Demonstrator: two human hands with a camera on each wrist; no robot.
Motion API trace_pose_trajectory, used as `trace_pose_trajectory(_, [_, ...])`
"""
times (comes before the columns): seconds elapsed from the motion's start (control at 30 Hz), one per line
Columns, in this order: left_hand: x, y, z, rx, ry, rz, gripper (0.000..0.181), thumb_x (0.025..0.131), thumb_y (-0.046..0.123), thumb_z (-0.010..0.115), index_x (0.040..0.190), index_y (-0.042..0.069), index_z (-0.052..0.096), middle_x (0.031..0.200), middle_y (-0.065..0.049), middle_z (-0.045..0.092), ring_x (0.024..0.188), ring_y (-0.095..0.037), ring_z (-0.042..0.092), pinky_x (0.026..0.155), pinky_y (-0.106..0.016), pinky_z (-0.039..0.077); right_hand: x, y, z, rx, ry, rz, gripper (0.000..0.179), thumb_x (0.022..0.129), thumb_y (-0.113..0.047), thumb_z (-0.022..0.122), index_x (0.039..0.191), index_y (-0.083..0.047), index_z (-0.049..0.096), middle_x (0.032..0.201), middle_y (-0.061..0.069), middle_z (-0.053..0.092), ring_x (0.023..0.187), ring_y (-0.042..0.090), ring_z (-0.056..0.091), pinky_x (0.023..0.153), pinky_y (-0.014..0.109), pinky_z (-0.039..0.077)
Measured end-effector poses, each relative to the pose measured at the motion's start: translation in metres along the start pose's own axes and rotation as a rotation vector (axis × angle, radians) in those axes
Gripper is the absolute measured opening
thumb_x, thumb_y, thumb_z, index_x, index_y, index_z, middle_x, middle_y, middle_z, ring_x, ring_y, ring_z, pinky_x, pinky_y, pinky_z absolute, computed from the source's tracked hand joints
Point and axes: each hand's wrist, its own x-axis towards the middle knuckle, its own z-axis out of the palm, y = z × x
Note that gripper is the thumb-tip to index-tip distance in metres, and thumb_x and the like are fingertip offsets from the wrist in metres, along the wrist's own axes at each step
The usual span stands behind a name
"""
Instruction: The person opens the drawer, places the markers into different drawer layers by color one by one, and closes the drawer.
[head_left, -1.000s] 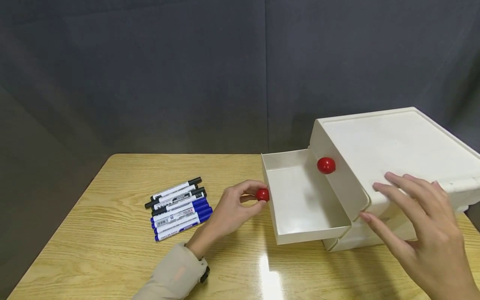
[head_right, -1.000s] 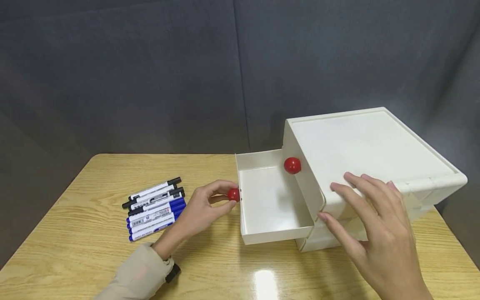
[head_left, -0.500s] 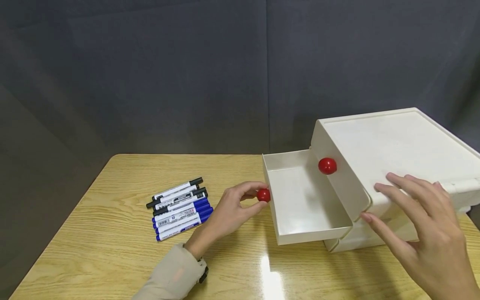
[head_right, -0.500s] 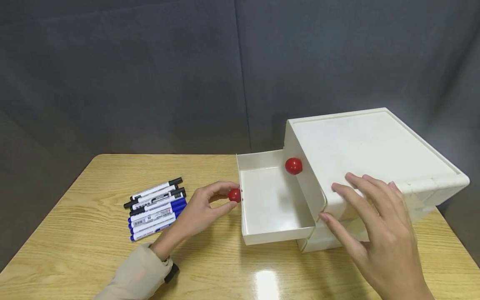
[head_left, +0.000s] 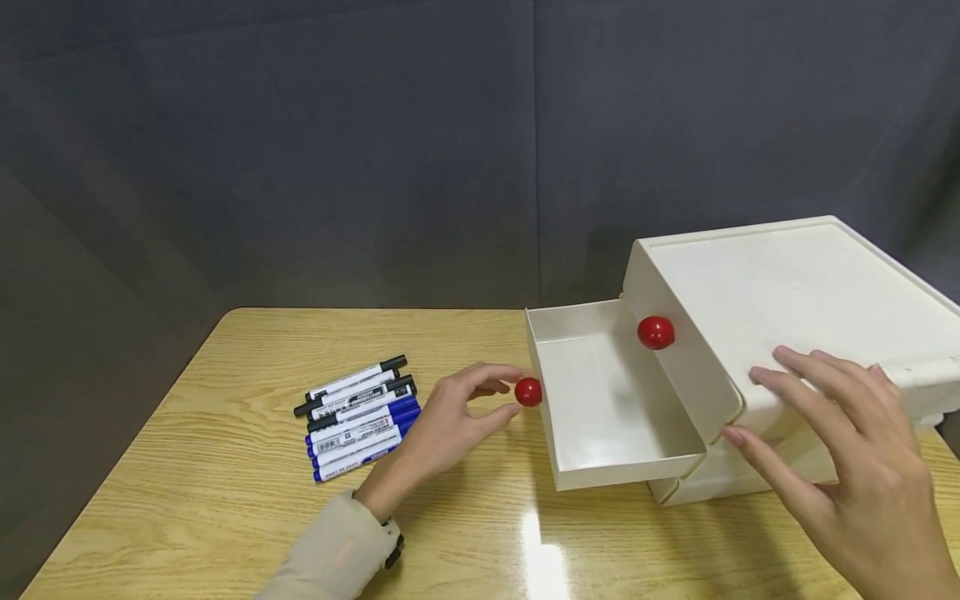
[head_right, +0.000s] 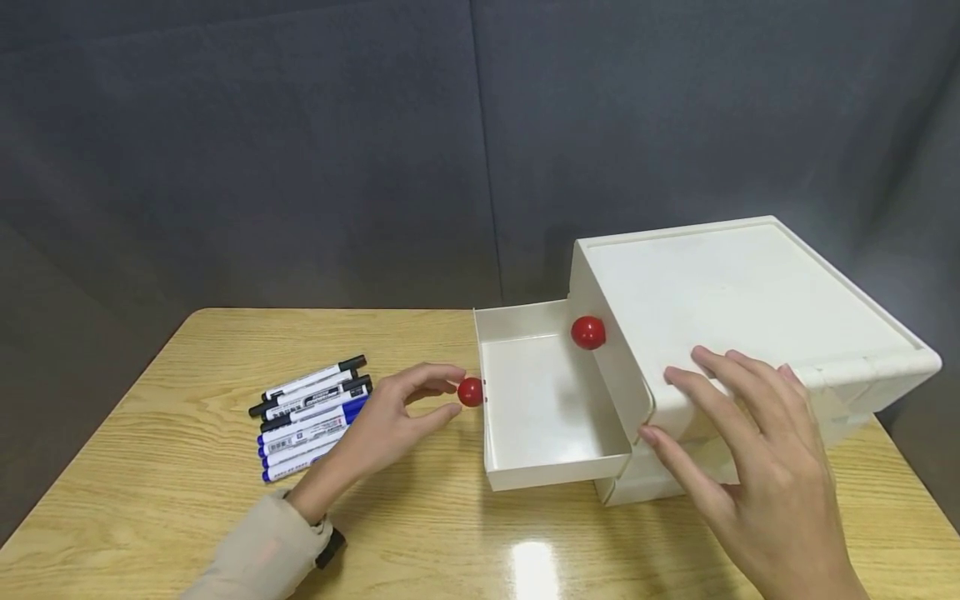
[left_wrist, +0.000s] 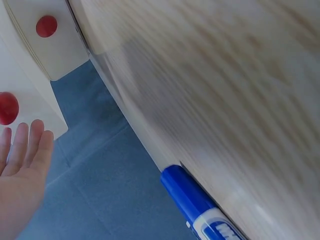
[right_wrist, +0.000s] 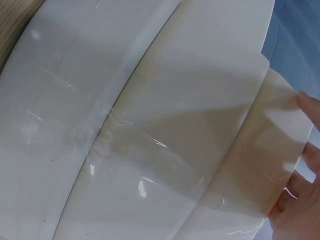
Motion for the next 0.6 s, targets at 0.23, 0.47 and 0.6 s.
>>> trace_pose_trajectory(0.23, [-0.008,-0.005,-0.007,0.064,0.027,0.004,0.037,0.091,0.015,0.071,0.127,0.010,0.064,0.128,-0.006,0.067,0.113,-0.022,0.066,0.105,-0.041,0.051,0.000,0.000,0.000,0.002,0.008,-0.003,0.067,0.091,-0.063,0.059,0.107,0.000,0.072,0.124,0.020,0.066,0.132,0.008,0.048,0.119,0.060,0.025])
trace_pose_trajectory(0.47, [-0.015,-0.011,-0.014,0.083,0.053,-0.006,0.037,0.089,0.013,0.072,0.125,0.012,0.065,0.125,-0.004,0.068,0.113,-0.021,0.066,0.105,-0.041,0.050,0.000,-0.001,0.000,0.004,0.008,0.001,0.066,0.091,-0.063,0.059,0.107,0.000,0.072,0.124,0.019,0.066,0.133,0.008,0.047,0.119,0.059,0.025])
trace_pose_trajectory(0.6, [-0.020,-0.013,-0.020,0.085,0.050,-0.033,0.036,0.090,0.014,0.072,0.125,0.014,0.065,0.126,-0.005,0.067,0.114,-0.020,0.065,0.106,-0.040,0.049,0.000,-0.001,0.000,0.006,0.010,0.000,0.066,0.091,-0.063,0.059,0.107,0.000,0.072,0.125,0.019,0.066,0.133,0.007,0.047,0.120,0.058,0.025])
